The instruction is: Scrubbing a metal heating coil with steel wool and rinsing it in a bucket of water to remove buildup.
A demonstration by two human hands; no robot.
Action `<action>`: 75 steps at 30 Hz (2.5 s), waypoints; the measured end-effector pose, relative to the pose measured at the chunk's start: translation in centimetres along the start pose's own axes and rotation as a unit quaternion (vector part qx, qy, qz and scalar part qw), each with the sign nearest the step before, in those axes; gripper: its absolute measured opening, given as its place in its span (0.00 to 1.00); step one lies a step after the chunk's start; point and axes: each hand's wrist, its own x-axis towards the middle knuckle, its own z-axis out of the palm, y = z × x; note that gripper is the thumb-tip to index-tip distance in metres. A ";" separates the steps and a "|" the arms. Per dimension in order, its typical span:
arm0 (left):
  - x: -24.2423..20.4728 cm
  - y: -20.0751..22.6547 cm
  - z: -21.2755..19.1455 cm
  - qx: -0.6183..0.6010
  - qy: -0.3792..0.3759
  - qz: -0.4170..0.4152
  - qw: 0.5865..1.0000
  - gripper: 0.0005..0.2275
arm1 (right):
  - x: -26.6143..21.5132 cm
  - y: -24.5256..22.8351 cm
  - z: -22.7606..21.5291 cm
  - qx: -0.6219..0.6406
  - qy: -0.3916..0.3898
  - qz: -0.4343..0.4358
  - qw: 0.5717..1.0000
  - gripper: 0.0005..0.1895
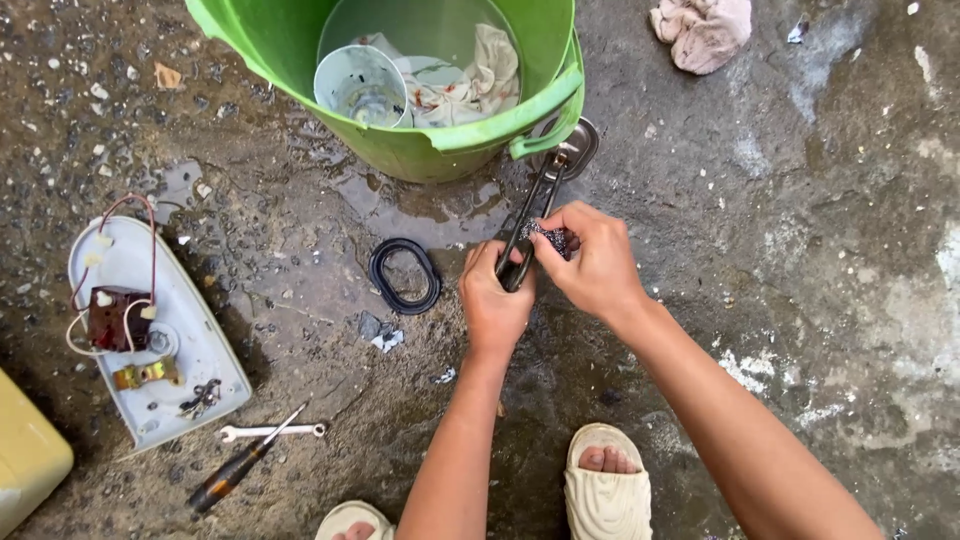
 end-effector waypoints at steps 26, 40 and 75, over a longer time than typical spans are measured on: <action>-0.2 0.2 0.1 -0.008 -0.007 -0.007 1.000 0.10 | -2.4 -2.8 0.7 0.004 0.042 0.024 0.999 0.03; -0.1 -0.3 -0.6 0.012 -0.021 -0.002 1.000 0.11 | -2.4 -0.9 2.5 0.041 0.101 0.042 0.993 0.04; 0.4 0.9 -0.3 0.013 -0.047 -0.018 0.999 0.08 | 0.6 0.1 0.5 -0.062 0.006 0.021 0.998 0.04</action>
